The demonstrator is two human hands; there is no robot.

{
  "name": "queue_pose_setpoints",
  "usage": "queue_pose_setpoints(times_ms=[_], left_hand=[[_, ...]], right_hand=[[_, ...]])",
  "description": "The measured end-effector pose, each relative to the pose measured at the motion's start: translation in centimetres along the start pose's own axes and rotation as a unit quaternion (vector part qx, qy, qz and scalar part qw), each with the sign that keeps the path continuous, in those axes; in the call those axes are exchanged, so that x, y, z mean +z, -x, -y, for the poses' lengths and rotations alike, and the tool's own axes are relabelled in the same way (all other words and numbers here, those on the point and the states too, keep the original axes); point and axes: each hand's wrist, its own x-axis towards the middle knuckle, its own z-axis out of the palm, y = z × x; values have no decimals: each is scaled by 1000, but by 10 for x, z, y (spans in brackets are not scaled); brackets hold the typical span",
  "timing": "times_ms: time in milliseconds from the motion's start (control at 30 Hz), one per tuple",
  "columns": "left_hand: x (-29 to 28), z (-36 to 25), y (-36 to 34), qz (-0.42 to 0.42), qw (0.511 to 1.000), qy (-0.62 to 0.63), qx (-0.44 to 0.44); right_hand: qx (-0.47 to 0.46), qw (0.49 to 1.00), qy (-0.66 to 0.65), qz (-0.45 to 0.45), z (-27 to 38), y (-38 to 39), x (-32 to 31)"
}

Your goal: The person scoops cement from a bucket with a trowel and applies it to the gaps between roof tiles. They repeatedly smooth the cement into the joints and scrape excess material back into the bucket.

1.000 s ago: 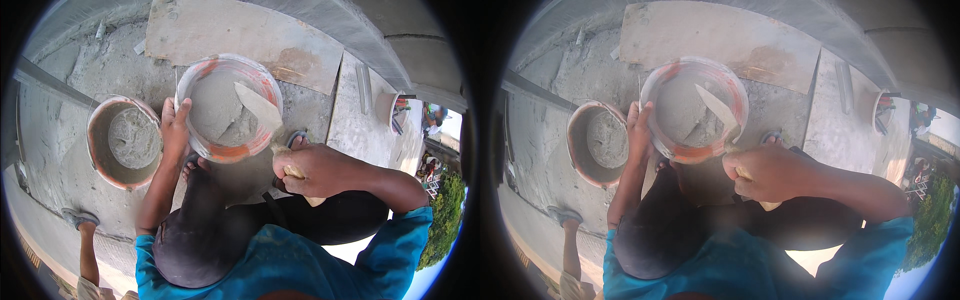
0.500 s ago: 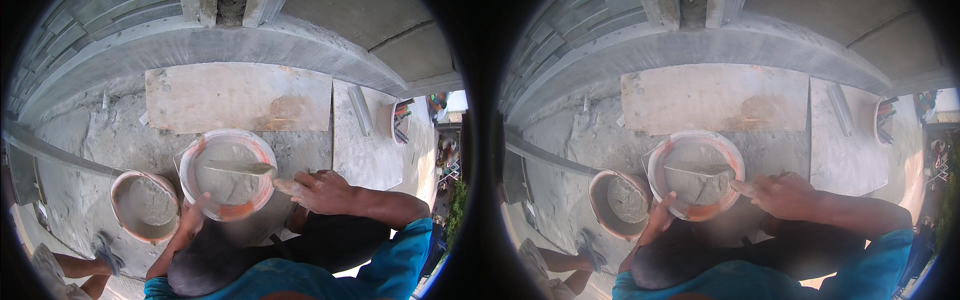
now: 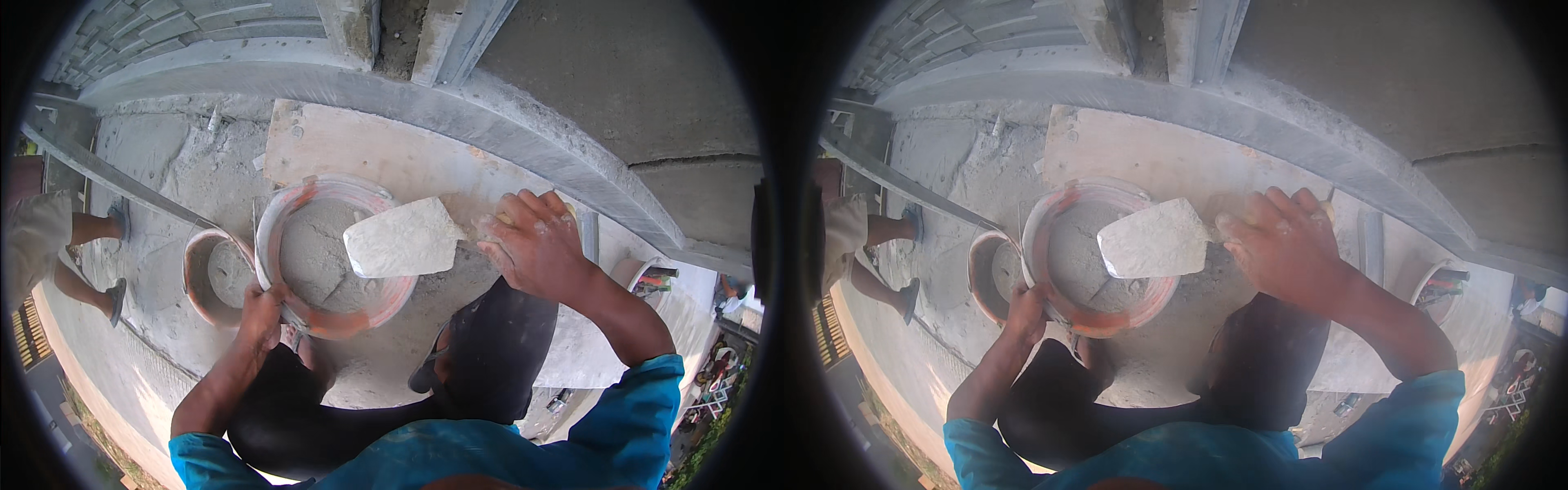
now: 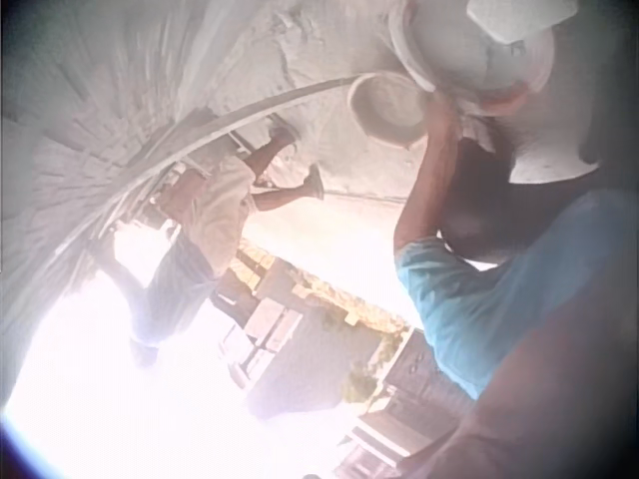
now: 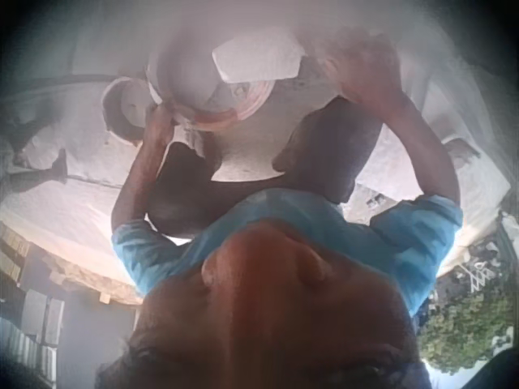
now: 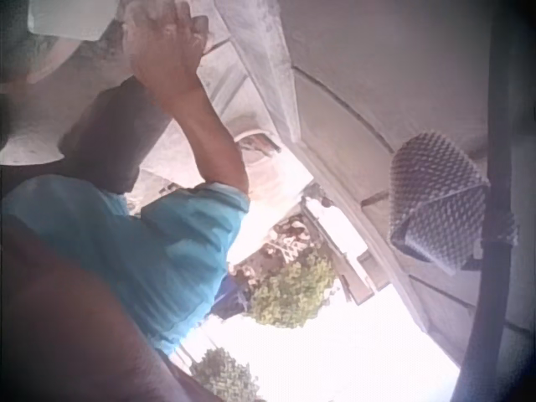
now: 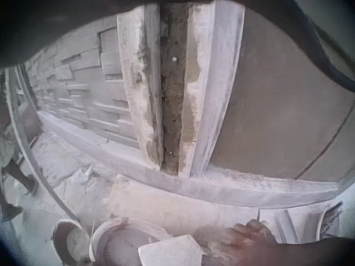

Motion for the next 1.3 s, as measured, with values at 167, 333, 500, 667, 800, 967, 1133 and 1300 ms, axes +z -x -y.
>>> queue_pose_setpoints(times_ms=[167, 333, 500, 667, 800, 967, 1133, 1300], left_hand=[[31, -43, 64, -75, 993, 78, 49], [52, -48, 86, -92, 990, 74, 84], [73, -40, 92, -89, 982, 132, 106], [83, -40, 84, -39, 986, 118, 112], [82, -34, 68, -18, 981, 149, 120], [82, -32, 49, -12, 974, 217, 71], [65, -16, 39, 0, 975, 200, 94], [63, -15, 46, -33, 964, 252, 81]], right_hand=[[18, 999, -16, 35, -21, 4, -38], [27, 999, -1, 26, -25, 14, -54], [51, 996, 35, 63, -1, 11, -55], [50, 998, 18, 18, 32, 6, -17], [105, 994, -14, -22, 38, 15, -14], [157, 986, 7, -48, 35, 20, -24], [176, 982, -73, -16, 54, 9, -76], [114, 939, -299, 127, 7, -23, -89]])
